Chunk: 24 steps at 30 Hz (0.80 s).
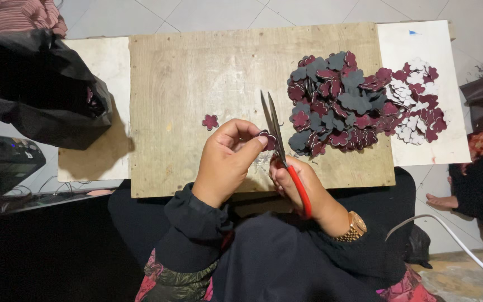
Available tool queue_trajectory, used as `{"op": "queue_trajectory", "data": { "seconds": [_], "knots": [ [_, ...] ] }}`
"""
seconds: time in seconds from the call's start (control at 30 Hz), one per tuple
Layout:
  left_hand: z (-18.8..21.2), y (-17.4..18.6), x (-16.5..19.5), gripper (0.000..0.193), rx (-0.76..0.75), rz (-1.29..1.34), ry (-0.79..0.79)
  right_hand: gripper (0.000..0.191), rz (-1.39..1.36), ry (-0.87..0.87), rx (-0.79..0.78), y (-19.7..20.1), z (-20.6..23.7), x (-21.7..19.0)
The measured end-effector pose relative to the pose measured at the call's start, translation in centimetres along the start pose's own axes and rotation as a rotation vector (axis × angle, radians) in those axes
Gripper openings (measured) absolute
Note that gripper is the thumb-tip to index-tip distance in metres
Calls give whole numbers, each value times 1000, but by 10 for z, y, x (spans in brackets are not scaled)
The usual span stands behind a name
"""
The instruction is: The person sits with a wooden board on their lap and uses red-handled scissors to trim the edges of small flower-shaped fabric cutouts, one at a time, placing finished pieces on the board and adding to a large pile of cut pieces.
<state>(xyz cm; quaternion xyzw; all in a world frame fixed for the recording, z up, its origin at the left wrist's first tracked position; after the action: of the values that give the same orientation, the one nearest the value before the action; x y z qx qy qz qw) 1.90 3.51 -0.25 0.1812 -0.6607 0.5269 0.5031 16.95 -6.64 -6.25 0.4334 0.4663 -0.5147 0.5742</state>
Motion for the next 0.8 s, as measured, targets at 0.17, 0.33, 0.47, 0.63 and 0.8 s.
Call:
{"op": "queue_trajectory", "data": {
  "seconds": [0.17,0.33,0.47,0.63,0.8],
  "knots": [
    [-2,-4,5,13,-9,14,68,75,69,112,-127,-6,-2,-28],
    [-2,-5,5,11,3,-6,86,75,95,157,-146,-8,-2,-40],
    [-1,-6,4,10,4,-11,86,72,197,193,-110,-5,-2,-44],
    [0,-5,1,11,2,11,95,69,191,184,-70,-5,-2,-42],
    [0,-6,1,11,6,15,83,68,115,159,-64,-9,-2,-37]
  ]
}}
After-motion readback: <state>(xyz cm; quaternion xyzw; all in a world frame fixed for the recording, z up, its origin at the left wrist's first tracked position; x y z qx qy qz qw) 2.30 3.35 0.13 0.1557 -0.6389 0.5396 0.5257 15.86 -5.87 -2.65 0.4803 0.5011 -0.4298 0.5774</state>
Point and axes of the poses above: each hand's wrist, its own z-axis away from the middle knuckle, its own y-axis out of the back of the hand, x = y × z, the point moved 4 cm from there along -z, towards the middle knuckle, and after that the axes turned 11 degrees about z, right-handed, at the moved point
